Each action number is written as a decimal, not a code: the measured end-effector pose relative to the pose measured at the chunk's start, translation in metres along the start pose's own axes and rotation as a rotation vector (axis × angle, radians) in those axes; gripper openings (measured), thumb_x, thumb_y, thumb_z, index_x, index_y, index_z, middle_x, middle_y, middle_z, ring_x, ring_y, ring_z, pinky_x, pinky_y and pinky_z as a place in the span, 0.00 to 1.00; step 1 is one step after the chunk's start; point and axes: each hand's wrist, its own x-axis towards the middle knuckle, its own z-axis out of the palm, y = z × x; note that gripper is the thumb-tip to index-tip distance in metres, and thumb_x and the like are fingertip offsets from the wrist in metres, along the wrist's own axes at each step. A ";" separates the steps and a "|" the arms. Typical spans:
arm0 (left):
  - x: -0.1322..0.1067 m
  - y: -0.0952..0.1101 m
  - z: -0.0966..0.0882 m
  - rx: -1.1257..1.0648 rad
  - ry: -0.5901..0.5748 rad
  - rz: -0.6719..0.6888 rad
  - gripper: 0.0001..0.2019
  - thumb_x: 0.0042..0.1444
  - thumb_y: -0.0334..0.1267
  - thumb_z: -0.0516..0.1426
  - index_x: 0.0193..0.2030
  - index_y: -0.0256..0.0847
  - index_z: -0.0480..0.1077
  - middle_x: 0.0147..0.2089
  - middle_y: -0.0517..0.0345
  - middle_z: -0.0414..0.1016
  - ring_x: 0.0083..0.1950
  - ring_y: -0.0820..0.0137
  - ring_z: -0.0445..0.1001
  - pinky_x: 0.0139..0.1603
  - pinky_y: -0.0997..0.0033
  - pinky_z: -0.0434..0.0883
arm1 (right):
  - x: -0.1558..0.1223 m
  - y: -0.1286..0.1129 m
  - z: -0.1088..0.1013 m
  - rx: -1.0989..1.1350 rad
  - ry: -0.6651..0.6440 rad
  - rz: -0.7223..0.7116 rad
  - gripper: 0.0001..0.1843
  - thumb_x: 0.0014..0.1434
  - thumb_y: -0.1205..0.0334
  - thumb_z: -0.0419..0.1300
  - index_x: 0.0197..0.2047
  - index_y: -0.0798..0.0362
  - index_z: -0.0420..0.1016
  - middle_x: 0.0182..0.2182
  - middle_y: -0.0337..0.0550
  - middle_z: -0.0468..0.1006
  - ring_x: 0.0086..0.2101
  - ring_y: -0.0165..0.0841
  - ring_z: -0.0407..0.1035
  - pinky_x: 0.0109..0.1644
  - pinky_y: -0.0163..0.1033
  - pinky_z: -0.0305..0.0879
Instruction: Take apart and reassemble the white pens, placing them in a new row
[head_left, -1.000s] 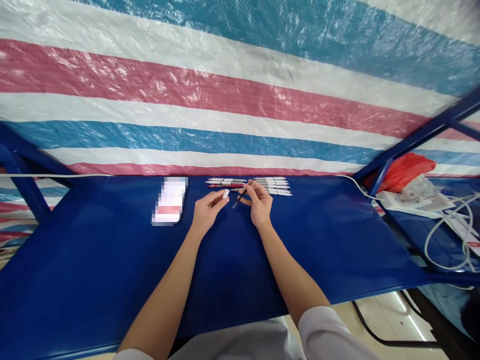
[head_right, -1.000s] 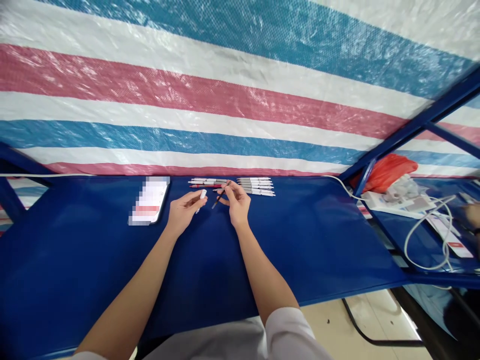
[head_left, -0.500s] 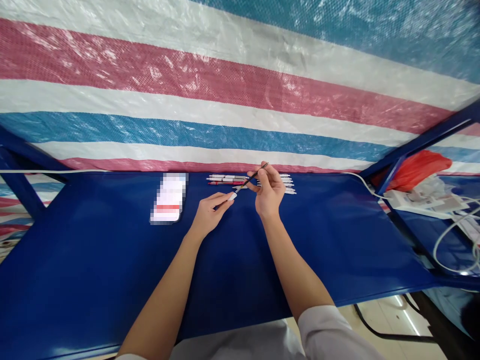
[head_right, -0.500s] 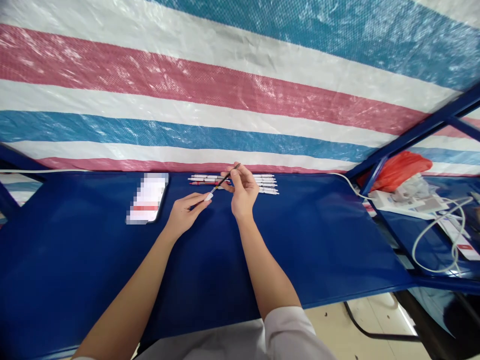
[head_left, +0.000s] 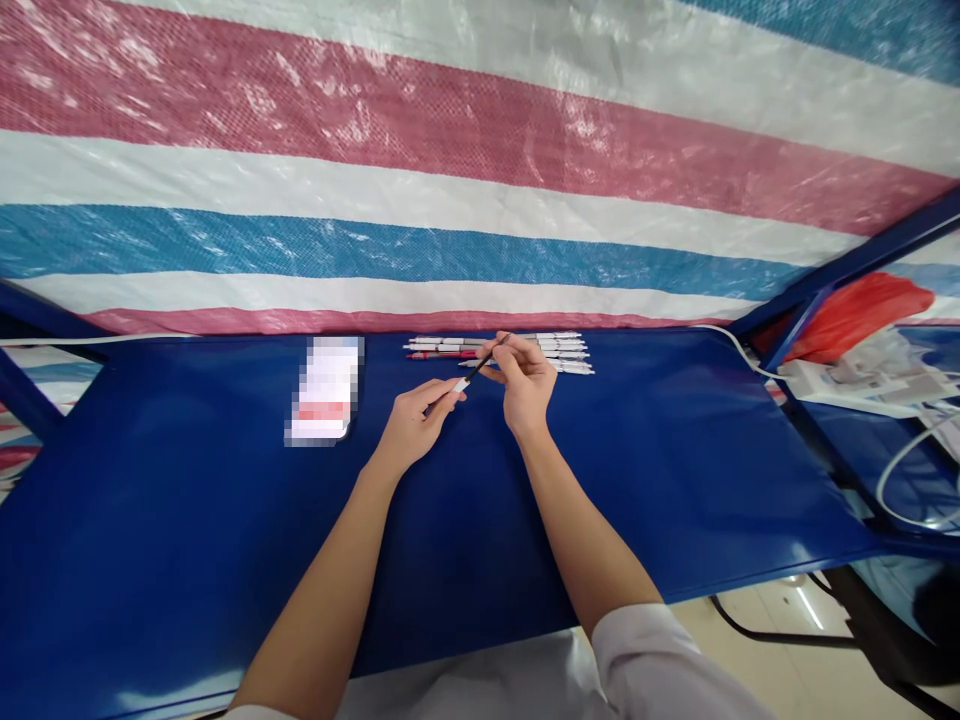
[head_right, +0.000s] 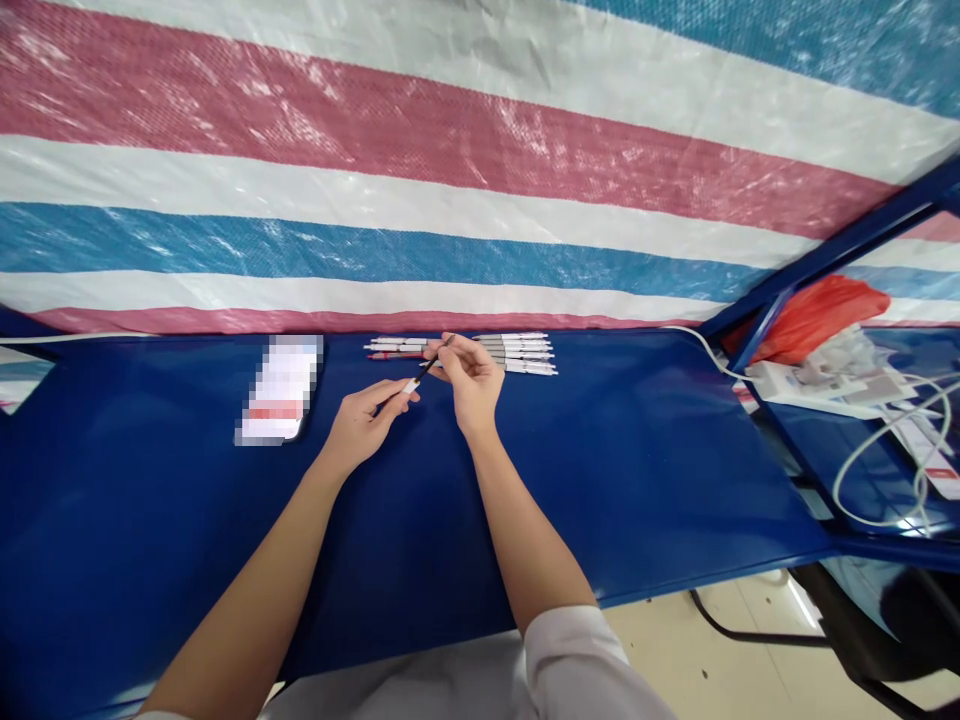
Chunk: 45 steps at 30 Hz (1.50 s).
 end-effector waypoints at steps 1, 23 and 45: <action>0.000 0.000 0.000 0.003 -0.002 0.000 0.13 0.62 0.43 0.56 0.48 0.46 0.79 0.38 0.55 0.80 0.34 0.68 0.76 0.37 0.71 0.73 | 0.000 0.000 -0.001 -0.001 -0.007 -0.004 0.12 0.50 0.54 0.68 0.38 0.48 0.77 0.32 0.37 0.83 0.34 0.31 0.79 0.33 0.35 0.79; -0.002 -0.002 0.001 0.100 -0.017 -0.062 0.16 0.65 0.45 0.53 0.50 0.41 0.77 0.38 0.56 0.82 0.31 0.70 0.77 0.38 0.71 0.76 | -0.009 0.005 -0.004 -0.057 -0.136 0.038 0.12 0.48 0.55 0.70 0.34 0.51 0.77 0.32 0.40 0.84 0.34 0.35 0.80 0.30 0.36 0.78; -0.003 0.002 -0.004 -0.050 0.062 -0.171 0.17 0.60 0.48 0.58 0.48 0.40 0.77 0.38 0.54 0.83 0.33 0.68 0.79 0.39 0.68 0.78 | -0.002 -0.004 0.004 -0.263 -0.225 0.069 0.15 0.51 0.54 0.68 0.41 0.51 0.80 0.37 0.41 0.85 0.39 0.36 0.80 0.30 0.35 0.77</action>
